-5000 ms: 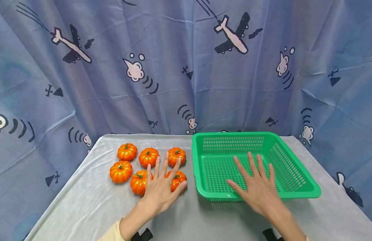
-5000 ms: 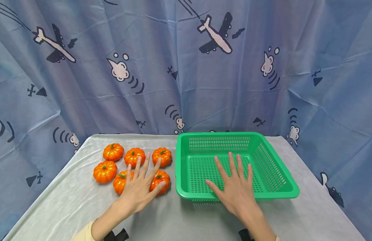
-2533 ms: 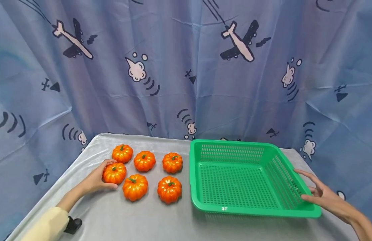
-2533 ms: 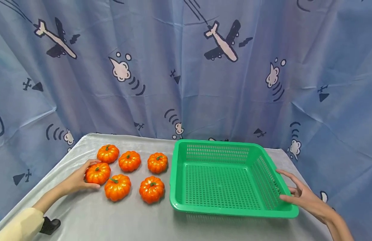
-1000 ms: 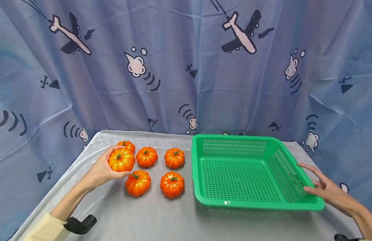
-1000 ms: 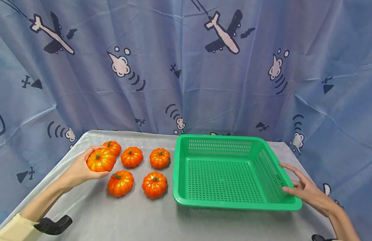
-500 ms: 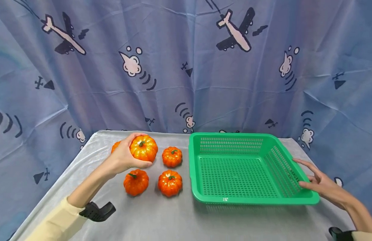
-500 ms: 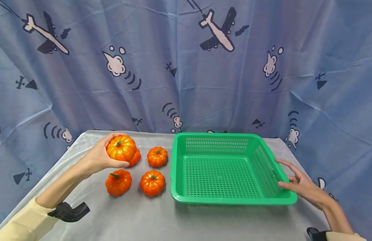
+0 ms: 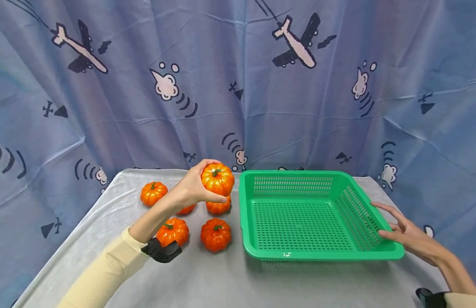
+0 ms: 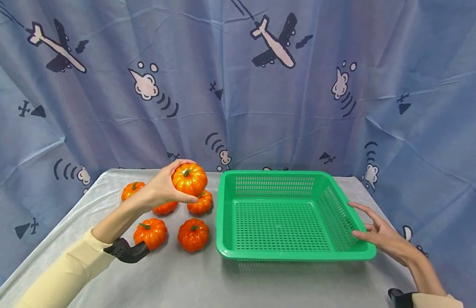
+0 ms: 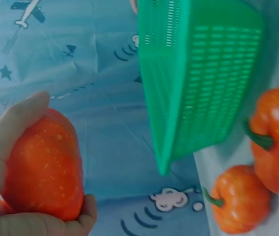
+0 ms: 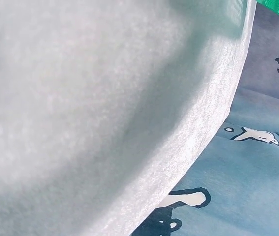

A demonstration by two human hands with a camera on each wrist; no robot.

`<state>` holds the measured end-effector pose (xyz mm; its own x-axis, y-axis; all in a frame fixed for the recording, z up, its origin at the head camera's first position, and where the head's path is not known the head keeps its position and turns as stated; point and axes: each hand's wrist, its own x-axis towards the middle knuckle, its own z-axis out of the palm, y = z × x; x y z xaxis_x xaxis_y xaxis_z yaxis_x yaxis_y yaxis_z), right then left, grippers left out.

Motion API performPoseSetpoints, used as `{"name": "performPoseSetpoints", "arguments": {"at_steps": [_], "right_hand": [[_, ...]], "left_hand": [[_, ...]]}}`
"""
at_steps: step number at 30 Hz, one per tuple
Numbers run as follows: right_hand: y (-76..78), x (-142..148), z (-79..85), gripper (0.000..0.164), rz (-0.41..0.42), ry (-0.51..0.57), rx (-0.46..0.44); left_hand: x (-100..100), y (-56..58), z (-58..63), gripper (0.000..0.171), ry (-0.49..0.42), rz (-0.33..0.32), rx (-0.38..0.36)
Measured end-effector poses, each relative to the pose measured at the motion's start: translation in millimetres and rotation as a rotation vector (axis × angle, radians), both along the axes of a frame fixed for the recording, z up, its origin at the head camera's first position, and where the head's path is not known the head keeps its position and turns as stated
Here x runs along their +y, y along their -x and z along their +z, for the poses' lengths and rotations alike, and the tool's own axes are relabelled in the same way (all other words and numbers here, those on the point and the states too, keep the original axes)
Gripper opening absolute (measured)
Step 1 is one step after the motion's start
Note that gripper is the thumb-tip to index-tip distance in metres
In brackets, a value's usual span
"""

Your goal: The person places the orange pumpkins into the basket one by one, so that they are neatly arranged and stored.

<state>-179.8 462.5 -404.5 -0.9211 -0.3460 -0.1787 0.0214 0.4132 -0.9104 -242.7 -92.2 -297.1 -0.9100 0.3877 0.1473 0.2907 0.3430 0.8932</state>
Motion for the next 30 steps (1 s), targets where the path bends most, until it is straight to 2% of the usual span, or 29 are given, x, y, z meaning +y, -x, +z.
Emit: {"name": "performPoseSetpoints", "arguments": {"at_steps": [6,11,17,22,30], "right_hand": [[0.1,-1,-1.4,0.072,-0.017,-0.032,0.017],[-0.4,-3,-1.6,0.072,-0.024,-0.023,0.028],[-1.4,-6,-2.8,0.072,-0.037,-0.007,0.041],[-0.6,-3,-3.2,0.07,-0.005,0.054,0.032],[-3.0,-1,-5.8,0.07,-0.001,0.073,0.043]], "left_hand": [[22,11.2,8.4,0.077,0.029,-0.011,-0.028],[46,19.8,12.9,0.077,-0.031,-0.061,-0.074],[73,24.9,14.9,0.073,-0.079,-0.153,-0.095],[94,28.6,16.9,0.073,-0.09,-0.188,-0.111],[121,32.2,18.2,0.072,-0.136,-0.251,-0.136]]}}
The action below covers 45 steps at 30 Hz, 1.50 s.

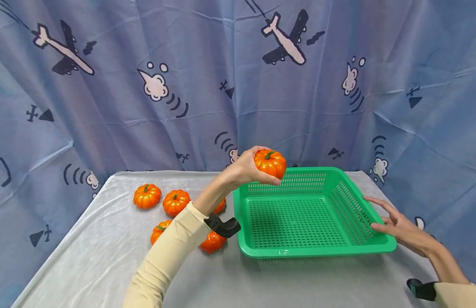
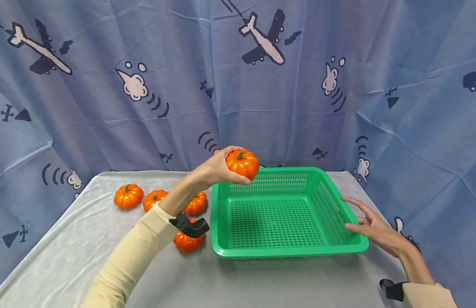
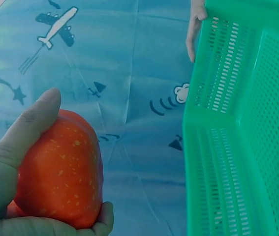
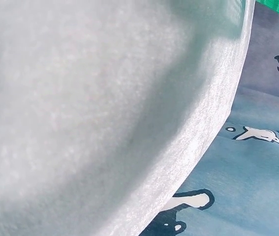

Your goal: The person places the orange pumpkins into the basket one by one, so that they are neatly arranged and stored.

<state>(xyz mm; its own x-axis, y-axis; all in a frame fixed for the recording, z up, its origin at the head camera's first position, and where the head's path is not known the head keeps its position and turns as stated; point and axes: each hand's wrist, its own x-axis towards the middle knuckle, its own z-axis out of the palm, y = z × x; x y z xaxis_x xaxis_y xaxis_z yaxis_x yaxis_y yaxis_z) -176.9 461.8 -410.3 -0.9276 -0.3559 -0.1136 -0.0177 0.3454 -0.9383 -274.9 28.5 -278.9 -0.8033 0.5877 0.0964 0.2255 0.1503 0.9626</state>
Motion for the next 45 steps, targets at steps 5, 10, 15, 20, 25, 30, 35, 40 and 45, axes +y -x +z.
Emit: {"name": "performPoseSetpoints", "arguments": {"at_steps": [5,10,15,20,25,30,35,40,45], "right_hand": [[-0.8,2,-1.0,0.071,0.002,0.006,0.014],[-2.0,2,-0.4,0.071,-0.021,-0.017,0.006],[-1.4,-1,0.1,0.071,-0.041,-0.038,0.007],[1.9,-1,1.9,0.071,0.017,-0.006,0.028],[0.7,0,0.9,0.07,0.05,0.026,0.019],[-3.6,2,0.7,0.07,0.024,0.015,0.007],[-6.3,6,-0.8,0.07,0.019,0.019,0.002],[-6.1,7,-1.3,0.069,0.018,0.026,-0.003],[-2.7,5,-1.3,0.069,0.042,0.062,-0.018]], "left_hand": [[19,2.9,1.8,0.073,0.02,-0.001,-0.013],[39,6.0,3.3,0.074,0.031,0.011,-0.024],[58,10.0,2.5,0.073,0.008,0.032,-0.054],[77,17.1,-1.0,0.073,-0.006,0.034,-0.059],[104,24.1,-13.8,0.072,-0.062,0.051,-0.069],[139,31.7,-35.2,0.069,-0.148,0.075,-0.045],[164,38.4,-60.1,0.069,-0.134,0.111,0.013],[177,42.6,-86.0,0.068,-0.08,0.158,0.028],[184,44.5,-108.1,0.07,0.038,0.217,0.088]]}}
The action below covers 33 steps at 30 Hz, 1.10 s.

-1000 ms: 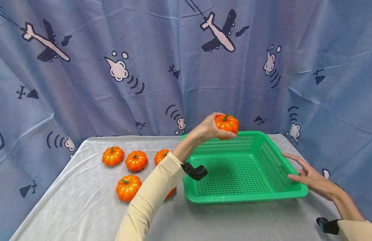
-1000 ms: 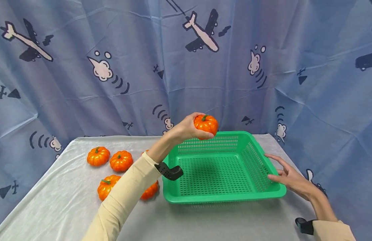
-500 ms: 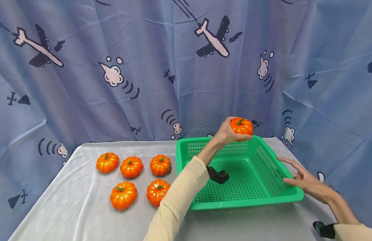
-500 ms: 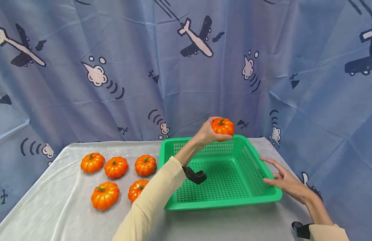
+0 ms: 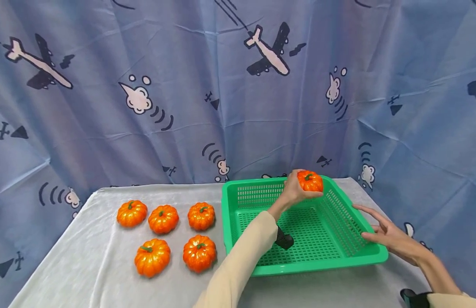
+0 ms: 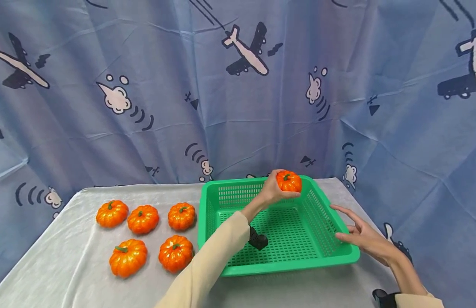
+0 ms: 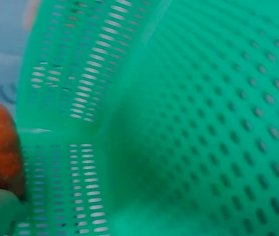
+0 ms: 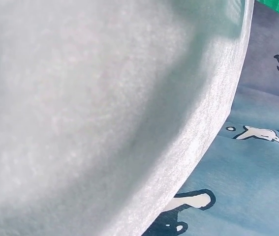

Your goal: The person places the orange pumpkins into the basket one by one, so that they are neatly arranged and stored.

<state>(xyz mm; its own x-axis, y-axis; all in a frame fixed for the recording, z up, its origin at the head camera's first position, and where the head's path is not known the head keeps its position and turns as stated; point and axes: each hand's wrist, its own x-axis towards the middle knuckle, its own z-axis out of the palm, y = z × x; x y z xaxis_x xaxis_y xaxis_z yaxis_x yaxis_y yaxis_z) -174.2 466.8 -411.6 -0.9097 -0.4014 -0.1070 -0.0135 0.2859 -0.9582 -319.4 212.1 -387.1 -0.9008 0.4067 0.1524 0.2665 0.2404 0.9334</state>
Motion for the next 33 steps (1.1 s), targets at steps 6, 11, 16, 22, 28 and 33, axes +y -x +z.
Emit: {"name": "performPoseSetpoints", "arguments": {"at_steps": [6,11,16,22,28,33], "right_hand": [[3.5,0,1.2,0.071,0.036,0.053,0.015],[5.1,2,-0.4,0.071,0.048,0.078,0.0],[4.0,1,-1.5,0.071,0.071,0.115,-0.013],[3.9,-5,-3.1,0.07,0.063,0.114,-0.028],[3.8,-6,-2.6,0.071,0.066,0.116,-0.027],[4.8,-1,-1.1,0.071,0.05,0.092,-0.007]], "left_hand": [[9,-3.7,-14.9,0.073,0.094,0.035,0.135],[16,-9.7,-26.3,0.076,0.098,0.069,0.198],[19,-23.9,-40.4,0.074,0.09,0.087,0.153],[23,-30.8,-55.9,0.077,0.246,0.148,0.109],[42,-17.2,-88.7,0.078,0.321,0.173,0.197],[44,-27.8,-62.7,0.08,0.435,0.162,0.094]]}}
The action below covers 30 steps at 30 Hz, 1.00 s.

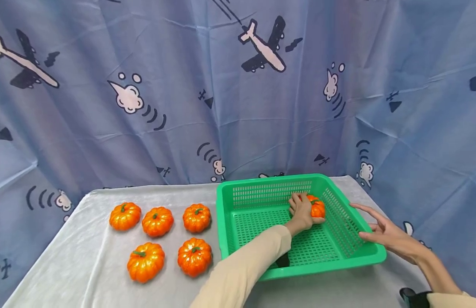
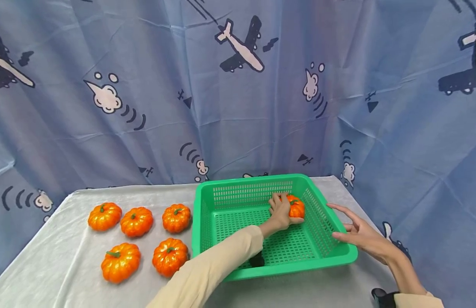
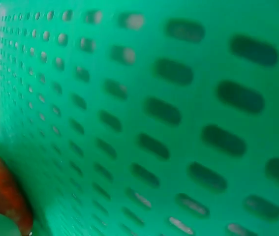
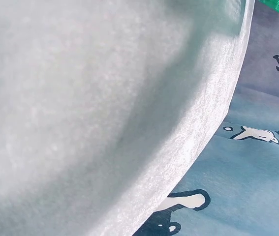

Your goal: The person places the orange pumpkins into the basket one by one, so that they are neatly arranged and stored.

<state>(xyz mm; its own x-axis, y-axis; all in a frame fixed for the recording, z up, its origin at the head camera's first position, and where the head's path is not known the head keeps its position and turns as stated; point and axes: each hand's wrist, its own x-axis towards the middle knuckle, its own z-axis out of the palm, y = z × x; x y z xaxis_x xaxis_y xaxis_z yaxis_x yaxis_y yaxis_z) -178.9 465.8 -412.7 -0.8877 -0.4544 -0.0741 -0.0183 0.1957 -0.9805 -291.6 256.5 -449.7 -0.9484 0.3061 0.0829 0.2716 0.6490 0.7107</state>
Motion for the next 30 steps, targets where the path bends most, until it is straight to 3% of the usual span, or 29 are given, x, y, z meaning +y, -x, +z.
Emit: {"name": "performPoseSetpoints", "arguments": {"at_steps": [4,10,16,20,22,25,28,30], "right_hand": [[0.4,0,1.6,0.071,-0.007,-0.022,0.003],[0.4,-1,1.8,0.071,0.022,0.015,-0.017],[1.0,-2,3.4,0.071,0.004,-0.022,-0.012],[1.3,-2,3.8,0.072,-0.004,-0.042,-0.025],[1.3,-2,3.9,0.072,-0.016,-0.06,-0.029],[1.4,0,4.1,0.071,-0.044,-0.101,-0.031],[2.0,1,4.6,0.07,-0.061,-0.138,-0.025],[2.9,2,5.2,0.07,-0.065,-0.155,-0.022]], "left_hand": [[2,-5.2,11.1,0.081,0.143,0.045,0.006],[1,-5.9,9.6,0.087,0.284,0.068,0.066],[0,-0.1,9.9,0.105,0.375,0.03,0.129],[-5,3.4,28.1,0.097,0.406,-0.029,0.102],[-11,5.3,45.0,0.086,0.358,-0.078,0.064],[-25,9.7,77.2,0.065,0.157,-0.191,0.034],[-43,15.6,111.6,0.046,-0.091,-0.374,0.02],[-54,18.0,134.2,0.04,-0.205,-0.513,0.009]]}}
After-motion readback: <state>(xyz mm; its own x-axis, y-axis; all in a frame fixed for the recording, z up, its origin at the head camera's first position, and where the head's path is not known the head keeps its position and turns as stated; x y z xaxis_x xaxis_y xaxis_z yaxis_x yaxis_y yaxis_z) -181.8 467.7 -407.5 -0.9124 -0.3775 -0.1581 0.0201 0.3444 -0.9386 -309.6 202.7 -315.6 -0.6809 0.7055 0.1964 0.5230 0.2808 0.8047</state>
